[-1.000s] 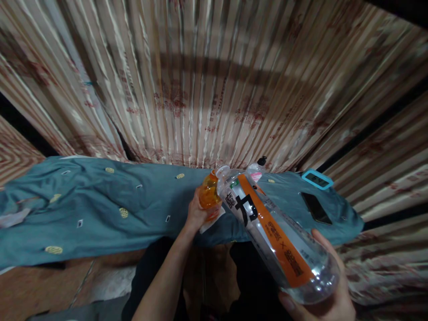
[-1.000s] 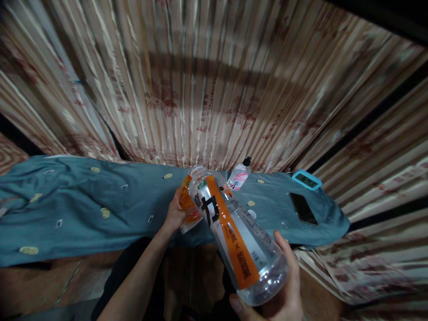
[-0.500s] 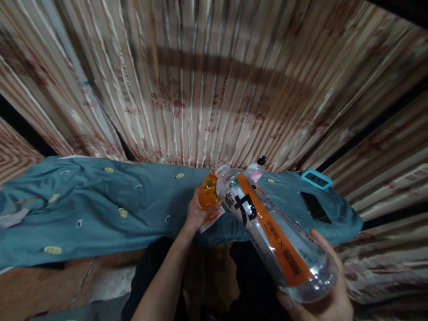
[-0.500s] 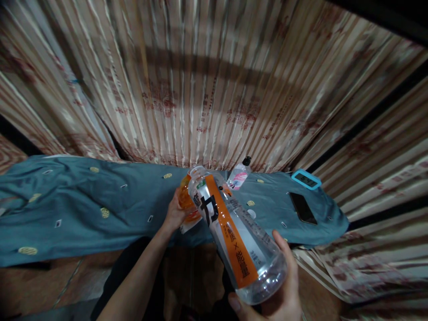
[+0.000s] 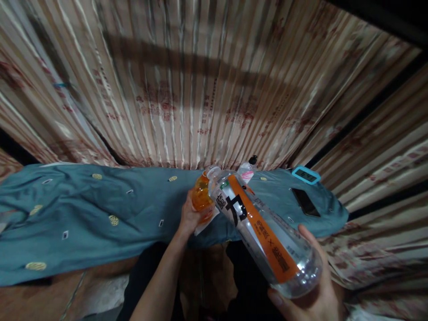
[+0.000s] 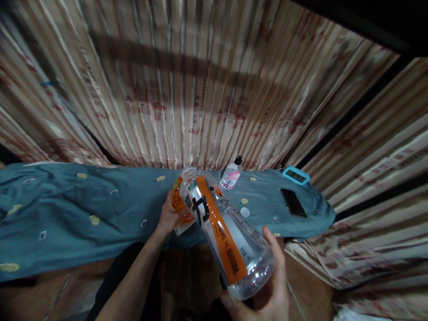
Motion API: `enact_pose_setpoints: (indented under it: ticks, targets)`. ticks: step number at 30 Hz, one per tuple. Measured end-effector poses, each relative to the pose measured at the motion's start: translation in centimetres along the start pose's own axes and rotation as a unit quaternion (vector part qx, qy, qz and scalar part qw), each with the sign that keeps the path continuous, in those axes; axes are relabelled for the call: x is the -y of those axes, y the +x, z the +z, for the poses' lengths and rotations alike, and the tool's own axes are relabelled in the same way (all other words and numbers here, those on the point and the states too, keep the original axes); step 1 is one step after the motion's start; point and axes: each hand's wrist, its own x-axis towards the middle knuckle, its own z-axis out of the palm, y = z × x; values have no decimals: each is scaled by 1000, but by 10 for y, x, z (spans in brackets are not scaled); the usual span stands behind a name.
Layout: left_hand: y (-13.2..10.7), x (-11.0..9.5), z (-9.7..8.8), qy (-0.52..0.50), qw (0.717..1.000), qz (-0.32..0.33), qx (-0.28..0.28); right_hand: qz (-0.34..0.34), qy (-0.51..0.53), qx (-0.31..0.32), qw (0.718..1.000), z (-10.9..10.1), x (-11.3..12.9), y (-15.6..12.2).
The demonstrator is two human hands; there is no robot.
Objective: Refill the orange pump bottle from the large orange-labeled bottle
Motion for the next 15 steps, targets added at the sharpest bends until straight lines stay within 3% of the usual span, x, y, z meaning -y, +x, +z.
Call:
enact_pose_setpoints:
  ticks: [10,15]
  targets:
    - [0,-8,1,13,1000,-24,-14,2,25,14,1000,-1,-2,-1]
    - [0,-6,0,24,999,-32,-13,40,74,11,996,1,-1,-1]
